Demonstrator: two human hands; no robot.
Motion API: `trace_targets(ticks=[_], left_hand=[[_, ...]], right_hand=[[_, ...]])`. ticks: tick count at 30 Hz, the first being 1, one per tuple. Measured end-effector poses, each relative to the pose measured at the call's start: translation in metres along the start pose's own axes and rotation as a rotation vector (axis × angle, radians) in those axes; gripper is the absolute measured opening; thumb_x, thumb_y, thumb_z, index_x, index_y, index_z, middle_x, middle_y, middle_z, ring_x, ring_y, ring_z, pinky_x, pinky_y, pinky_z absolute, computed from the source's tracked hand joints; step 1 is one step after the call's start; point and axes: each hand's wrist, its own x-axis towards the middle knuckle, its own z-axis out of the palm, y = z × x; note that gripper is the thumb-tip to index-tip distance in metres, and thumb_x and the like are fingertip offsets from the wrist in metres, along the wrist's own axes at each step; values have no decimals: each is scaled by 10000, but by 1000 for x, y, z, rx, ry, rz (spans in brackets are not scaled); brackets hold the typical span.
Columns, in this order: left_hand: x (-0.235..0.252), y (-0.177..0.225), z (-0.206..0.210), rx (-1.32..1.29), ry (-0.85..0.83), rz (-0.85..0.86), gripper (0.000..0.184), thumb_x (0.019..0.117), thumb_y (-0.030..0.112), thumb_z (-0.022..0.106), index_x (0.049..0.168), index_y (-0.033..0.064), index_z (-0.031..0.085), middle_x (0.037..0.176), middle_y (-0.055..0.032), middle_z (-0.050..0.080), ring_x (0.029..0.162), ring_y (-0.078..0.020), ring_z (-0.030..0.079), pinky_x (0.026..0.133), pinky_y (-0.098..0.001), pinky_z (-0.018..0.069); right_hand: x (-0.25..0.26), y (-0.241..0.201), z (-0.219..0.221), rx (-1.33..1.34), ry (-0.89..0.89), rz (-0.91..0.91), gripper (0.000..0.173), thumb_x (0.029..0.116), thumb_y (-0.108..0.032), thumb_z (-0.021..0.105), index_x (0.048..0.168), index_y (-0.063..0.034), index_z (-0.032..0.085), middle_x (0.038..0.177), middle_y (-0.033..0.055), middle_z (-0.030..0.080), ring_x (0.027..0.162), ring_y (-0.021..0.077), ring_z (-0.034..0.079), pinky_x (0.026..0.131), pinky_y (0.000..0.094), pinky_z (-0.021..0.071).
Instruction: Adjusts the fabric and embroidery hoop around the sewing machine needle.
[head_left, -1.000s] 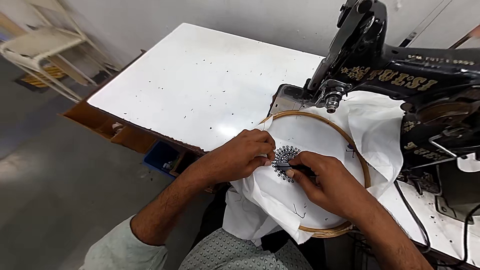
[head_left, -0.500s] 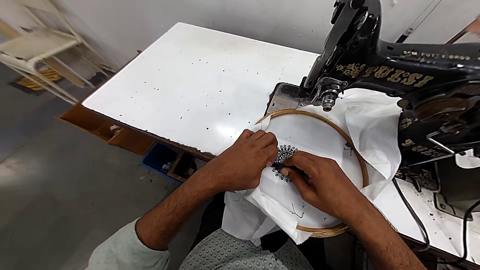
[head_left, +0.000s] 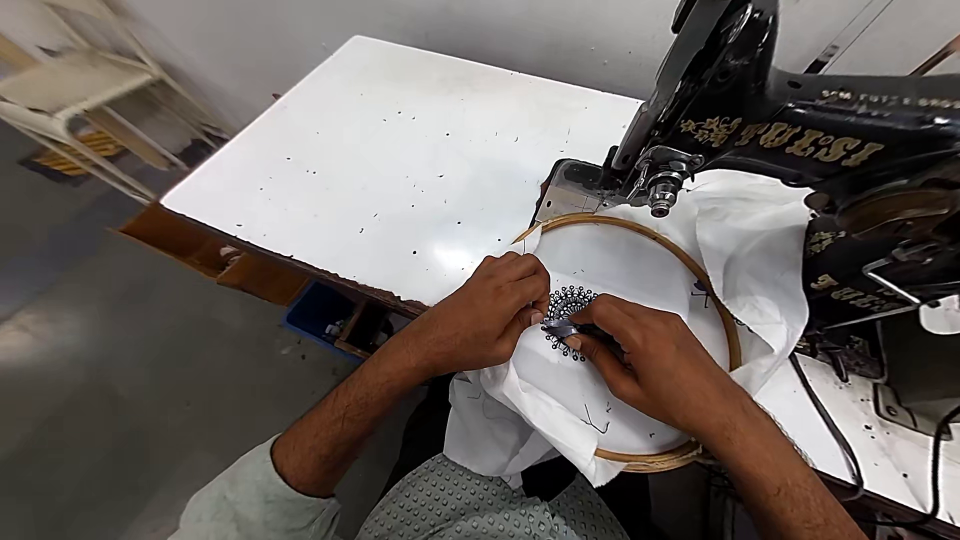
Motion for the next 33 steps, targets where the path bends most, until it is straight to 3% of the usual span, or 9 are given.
trace_targets(ticks=[7,12,19,25,33], left_hand=[[1,-2,-2,-17,-17,4,170,1014,187,546,950,132,693,1137,-12,641,1103,-164,577,948,-400,442],[-1,-8,-11,-60,-77,67,216,1007,260,602,1113,175,770,1207,22,660,1173,-144,571,994,-397,446],[5,5,-1,79,-78,82,160,1001,204,573,938,173,716,1103,25,658,1111,-151,582,964,-430,421],[5,4,0,102,-87,108,166,1006,191,535,929,155,677,1118,2,645,1129,-178,577,974,-442,424],[3,-1,-1,-30,-64,45,172,1019,199,543,950,150,693,1105,12,647,1102,-152,575,968,-411,423]], right_hand=[[1,-1,3,36,44,31,221,1015,-281,538,968,-134,696,811,-51,607,659,56,577,555,234,487],[-11,-12,-5,81,10,211,210,976,-345,565,989,-174,686,780,-107,589,643,0,552,538,193,469],[-9,-13,-5,75,-40,163,205,976,-343,570,975,-177,689,802,-94,605,661,23,573,558,224,491],[-7,-9,0,106,8,65,183,987,-271,563,927,-159,695,790,-80,591,656,21,565,553,203,480],[-10,-2,-6,77,-23,47,186,973,-312,586,974,-171,707,822,-90,615,692,21,593,578,215,508]])
